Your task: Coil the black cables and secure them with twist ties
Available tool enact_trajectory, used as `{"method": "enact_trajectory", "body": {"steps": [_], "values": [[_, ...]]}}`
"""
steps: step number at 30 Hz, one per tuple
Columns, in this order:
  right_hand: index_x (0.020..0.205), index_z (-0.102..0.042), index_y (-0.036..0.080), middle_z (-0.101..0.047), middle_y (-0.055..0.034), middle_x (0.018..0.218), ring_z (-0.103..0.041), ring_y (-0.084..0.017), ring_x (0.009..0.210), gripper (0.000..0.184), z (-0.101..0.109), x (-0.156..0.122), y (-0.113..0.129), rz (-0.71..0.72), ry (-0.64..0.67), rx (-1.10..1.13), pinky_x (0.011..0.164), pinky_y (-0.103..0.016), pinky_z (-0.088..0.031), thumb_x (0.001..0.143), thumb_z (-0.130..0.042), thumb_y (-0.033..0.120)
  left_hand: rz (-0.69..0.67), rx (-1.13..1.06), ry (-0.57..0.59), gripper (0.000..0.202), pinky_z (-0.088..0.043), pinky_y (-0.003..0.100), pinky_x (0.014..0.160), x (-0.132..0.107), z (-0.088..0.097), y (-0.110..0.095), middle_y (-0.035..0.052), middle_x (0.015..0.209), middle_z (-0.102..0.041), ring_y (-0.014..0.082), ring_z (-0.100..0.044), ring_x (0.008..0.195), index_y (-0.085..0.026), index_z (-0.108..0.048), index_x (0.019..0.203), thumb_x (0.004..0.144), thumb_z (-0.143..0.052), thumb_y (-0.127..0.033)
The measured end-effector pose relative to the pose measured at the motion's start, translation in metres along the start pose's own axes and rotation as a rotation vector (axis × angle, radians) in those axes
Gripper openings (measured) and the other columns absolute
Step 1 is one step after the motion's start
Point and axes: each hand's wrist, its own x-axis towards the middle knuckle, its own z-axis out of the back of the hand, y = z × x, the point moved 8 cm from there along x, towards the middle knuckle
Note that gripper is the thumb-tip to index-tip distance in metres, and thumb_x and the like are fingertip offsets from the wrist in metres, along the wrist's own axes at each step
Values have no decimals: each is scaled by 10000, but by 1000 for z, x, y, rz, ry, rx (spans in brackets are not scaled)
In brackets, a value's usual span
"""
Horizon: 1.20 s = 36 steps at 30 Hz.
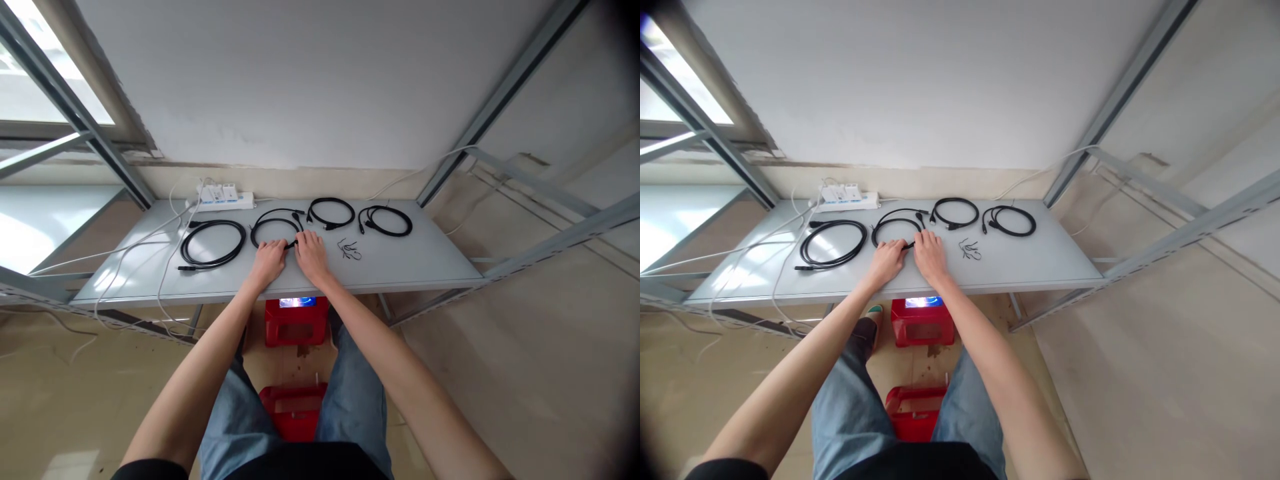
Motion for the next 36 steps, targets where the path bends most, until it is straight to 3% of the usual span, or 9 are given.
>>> {"method": "enact_trajectory", "body": {"steps": [6,10,14,23,36], "values": [[1148,-669,160,-651,-188,1145,-548,-326,1111,304,-3,1,-17,-157,-13,53,952,-447,-412,1121,-380,251,2,17,8,264,-406,455,949,0,0,0,148,1119,-761,328,-680,1113,-202,-641,1195,1077,-410,-252],[1011,-709,181,-673,-150,1075,-570,-293,1073,353,-16,4,-20,-125,69,97,941,-410,-426,1133,-396,289,-2,37,3,255,-404,452,943,0,-1,0,147,1124,-762,327,-678,1111,-200,-638,1192,1080,-415,-253],[883,-707,195,-687,-109,1016,-586,-259,1027,329,-24,7,-25,-100,95,236,919,-371,-437,1106,-479,274,-5,45,7,237,-401,447,936,0,-2,1,139,1118,-765,324,-679,1100,-203,-631,1183,1079,-423,-254],[799,-708,203,-712,-18,855,-618,-180,802,145,-34,10,-48,-245,68,645,791,-287,-462,937,-666,181,-13,22,-14,238,-399,445,935,0,-1,0,133,1114,-764,323,-680,1099,-200,-629,1198,1078,-433,-261],[768,-700,194,-690,-17,835,-630,-173,772,116,-28,8,-50,-272,53,737,767,-292,-483,865,-698,130,-5,8,3,232,-401,449,944,0,0,0,134,1117,-764,325,-682,1097,-198,-630,1199,1071,-443,-245]]}}
